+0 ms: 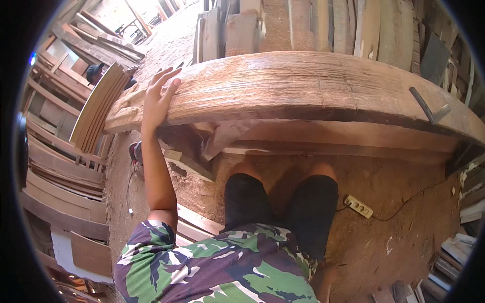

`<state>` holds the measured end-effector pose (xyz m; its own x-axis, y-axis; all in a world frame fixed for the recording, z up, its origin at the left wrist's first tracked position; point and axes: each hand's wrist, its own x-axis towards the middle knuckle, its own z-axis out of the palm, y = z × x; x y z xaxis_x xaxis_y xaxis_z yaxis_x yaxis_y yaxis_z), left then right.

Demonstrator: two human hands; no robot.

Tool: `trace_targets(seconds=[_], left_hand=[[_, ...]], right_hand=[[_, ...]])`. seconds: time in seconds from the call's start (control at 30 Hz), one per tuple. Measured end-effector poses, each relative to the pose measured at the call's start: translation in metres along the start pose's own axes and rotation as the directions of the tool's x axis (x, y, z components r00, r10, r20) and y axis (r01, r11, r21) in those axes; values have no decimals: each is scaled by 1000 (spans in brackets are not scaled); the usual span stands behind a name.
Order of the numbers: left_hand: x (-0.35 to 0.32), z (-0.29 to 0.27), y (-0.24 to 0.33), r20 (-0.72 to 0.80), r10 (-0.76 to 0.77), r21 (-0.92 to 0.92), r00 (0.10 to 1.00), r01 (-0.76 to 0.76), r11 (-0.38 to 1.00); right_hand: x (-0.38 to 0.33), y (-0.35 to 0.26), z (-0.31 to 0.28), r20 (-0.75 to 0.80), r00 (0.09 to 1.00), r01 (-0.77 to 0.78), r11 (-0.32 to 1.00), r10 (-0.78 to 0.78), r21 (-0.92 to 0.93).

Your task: The person marks lines on a piece of wood using a square and a pen, then compares the marked piece with other similar wooden components in a workshop environment.

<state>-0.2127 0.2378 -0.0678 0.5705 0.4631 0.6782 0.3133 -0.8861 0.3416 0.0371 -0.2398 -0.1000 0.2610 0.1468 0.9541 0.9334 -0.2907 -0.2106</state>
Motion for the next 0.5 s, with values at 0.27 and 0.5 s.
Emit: trace_targets(seconds=[0.27,0.5], left_hand=[[7,6,14,1,-6,-89,1000,6,996],[5,-7,6,38,-72,52,997,70,996]], right_hand=[[-3,-3,-44,73,997,24,988,-13,-151],[2,-11,-57,115,993,43,968,-15,-247]])
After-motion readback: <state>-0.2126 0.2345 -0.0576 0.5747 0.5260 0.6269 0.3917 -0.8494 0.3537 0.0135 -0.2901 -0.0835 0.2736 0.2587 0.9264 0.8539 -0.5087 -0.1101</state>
